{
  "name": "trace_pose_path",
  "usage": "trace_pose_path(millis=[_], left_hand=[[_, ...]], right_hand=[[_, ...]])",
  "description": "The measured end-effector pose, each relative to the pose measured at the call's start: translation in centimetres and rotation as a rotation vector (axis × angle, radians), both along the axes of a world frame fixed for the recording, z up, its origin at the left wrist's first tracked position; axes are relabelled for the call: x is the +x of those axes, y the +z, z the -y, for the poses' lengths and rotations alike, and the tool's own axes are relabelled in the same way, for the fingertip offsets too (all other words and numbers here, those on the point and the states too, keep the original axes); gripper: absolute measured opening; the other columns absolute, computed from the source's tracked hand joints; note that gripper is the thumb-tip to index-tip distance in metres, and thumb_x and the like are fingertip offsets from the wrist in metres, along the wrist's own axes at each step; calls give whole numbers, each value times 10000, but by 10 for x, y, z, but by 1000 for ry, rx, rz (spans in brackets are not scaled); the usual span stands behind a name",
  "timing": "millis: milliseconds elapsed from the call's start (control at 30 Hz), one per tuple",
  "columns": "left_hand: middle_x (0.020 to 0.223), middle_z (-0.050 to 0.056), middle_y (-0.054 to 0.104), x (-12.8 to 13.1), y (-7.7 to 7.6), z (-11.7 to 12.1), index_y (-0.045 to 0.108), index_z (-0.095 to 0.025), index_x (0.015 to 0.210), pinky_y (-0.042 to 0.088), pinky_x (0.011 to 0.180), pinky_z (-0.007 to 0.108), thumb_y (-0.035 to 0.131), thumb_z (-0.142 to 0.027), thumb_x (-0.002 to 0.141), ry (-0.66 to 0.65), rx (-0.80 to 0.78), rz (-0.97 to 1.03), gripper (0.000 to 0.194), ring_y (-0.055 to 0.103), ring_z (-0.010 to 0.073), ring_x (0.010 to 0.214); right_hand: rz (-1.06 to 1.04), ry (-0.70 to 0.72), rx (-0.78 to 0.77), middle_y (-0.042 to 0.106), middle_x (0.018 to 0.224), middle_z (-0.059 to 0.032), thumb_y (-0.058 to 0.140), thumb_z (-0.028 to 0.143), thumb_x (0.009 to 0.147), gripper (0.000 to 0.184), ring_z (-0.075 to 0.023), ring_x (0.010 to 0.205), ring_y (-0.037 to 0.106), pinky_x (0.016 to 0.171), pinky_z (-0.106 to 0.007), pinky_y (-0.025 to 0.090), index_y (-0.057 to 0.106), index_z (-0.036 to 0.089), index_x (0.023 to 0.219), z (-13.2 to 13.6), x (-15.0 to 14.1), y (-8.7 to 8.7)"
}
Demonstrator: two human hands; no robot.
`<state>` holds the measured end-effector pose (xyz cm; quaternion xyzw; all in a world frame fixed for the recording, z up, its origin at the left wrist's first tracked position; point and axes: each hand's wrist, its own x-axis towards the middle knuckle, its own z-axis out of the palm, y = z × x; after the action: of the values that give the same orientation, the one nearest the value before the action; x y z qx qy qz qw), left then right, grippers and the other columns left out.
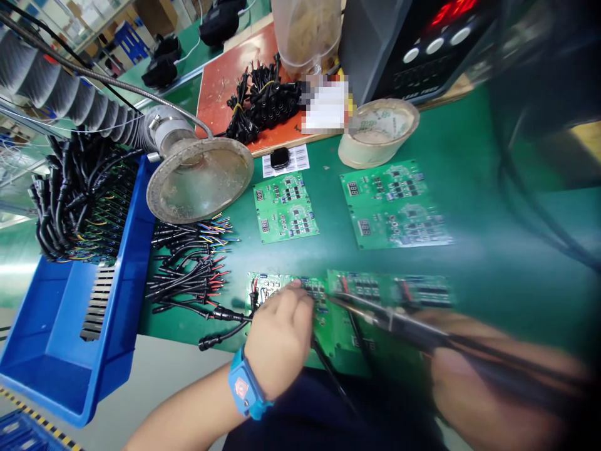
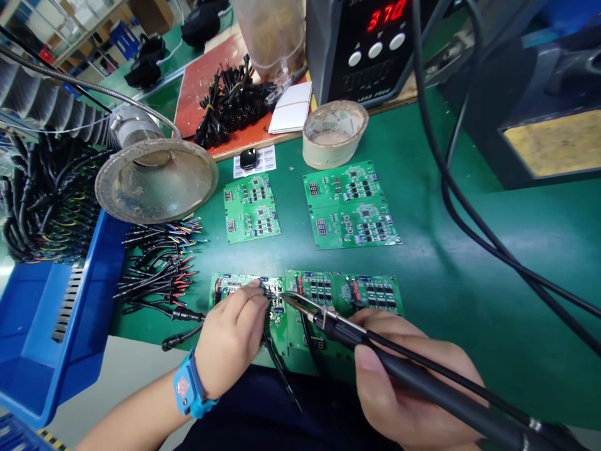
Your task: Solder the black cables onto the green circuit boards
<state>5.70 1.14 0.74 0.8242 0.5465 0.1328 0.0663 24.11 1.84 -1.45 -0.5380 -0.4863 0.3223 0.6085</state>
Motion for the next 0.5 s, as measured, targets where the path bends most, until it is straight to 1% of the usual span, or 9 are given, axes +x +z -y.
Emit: trace_pose_path(millis=[100, 233, 367, 500], left_hand=[[949, 96, 580, 4, 1, -1, 534, -112, 976, 508, 821, 334, 456, -75, 825, 29, -4, -46, 174, 554, 215, 981], [904, 88, 574, 8, 1, -1, 531, -115, 952, 514, 788, 327, 456, -68, 821, 76, 2, -47, 158, 564, 213, 945], [890, 80, 560, 12, 0, -1, 526, -121, 937, 512, 767, 316, 450, -70, 822, 118, -9, -30, 148, 565, 207, 918], [891, 75, 552, 14, 2, -2, 527, -132, 906, 511, 753, 323, 448, -60, 810, 146, -8, -43, 144, 563, 206, 896]], right_hand=[[71, 61, 39, 487, 529, 22, 583, 193, 688, 133, -184, 500, 502, 479, -376, 412, 468, 259, 695, -3, 0, 3], [243, 54, 60, 534, 573, -7, 610, 214, 661, 123, -214, 587, 549, 511, -406, 436, 505, 250, 713, -3, 5, 2], [151, 52, 83, 520, 570, 7, 601, 158, 657, 178, -191, 549, 531, 505, -397, 452, 491, 247, 766, -3, 5, 1], [228, 90, 135, 518, 563, 7, 594, 176, 661, 152, -181, 528, 521, 466, -369, 436, 485, 240, 744, -5, 5, -1]])
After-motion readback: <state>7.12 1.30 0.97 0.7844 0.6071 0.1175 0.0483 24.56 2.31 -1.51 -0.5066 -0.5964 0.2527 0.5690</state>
